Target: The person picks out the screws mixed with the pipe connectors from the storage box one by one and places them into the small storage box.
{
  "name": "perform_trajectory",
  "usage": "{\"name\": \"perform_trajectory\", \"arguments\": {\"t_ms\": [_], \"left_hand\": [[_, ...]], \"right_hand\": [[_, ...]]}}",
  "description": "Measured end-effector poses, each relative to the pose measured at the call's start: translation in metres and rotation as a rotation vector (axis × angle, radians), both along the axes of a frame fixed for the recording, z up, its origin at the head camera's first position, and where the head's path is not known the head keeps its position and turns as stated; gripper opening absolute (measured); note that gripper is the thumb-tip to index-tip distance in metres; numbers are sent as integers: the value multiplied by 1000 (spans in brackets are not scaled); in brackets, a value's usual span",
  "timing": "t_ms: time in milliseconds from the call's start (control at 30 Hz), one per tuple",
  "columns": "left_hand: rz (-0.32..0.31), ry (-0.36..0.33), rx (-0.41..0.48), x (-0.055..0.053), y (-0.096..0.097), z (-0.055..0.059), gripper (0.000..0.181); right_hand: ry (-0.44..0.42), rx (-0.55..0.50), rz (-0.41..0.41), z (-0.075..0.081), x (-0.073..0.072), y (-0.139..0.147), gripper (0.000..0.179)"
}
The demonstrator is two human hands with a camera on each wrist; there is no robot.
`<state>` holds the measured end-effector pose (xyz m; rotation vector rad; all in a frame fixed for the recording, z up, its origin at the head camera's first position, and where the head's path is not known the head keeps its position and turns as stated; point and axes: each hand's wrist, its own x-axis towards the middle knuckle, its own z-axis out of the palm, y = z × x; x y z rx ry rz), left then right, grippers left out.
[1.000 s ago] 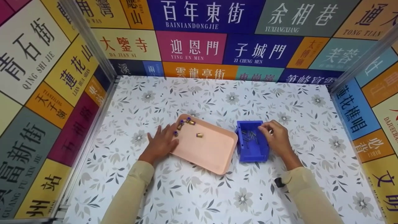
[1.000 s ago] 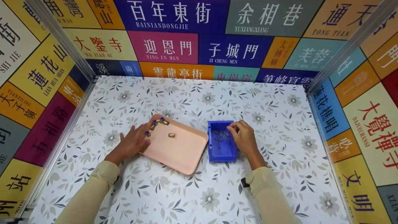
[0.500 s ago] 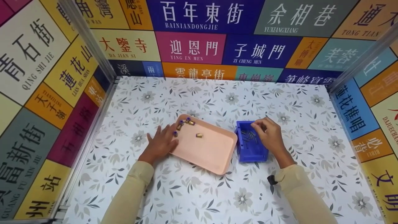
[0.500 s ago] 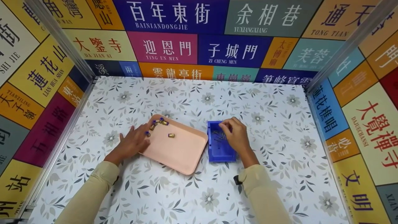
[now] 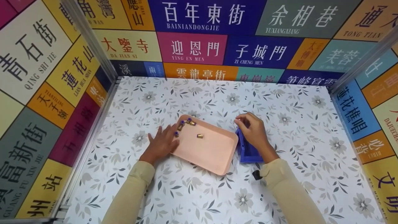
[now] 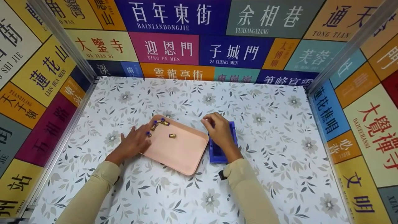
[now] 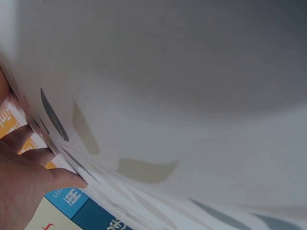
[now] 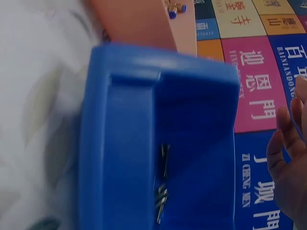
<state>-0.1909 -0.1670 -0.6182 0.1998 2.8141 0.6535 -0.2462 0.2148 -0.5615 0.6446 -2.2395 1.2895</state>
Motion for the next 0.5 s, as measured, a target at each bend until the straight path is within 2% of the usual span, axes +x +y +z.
{"name": "perform_trajectory", "arguments": {"t_ms": [233,500], "left_hand": [[9,-3,4,0,-1,-1,69],[22,-25,16,0,-1,0,68]], "right_hand": [[-44,19,104,2,-4,-34,12],[-142,63,167,-3,-12,-70,19]]}}
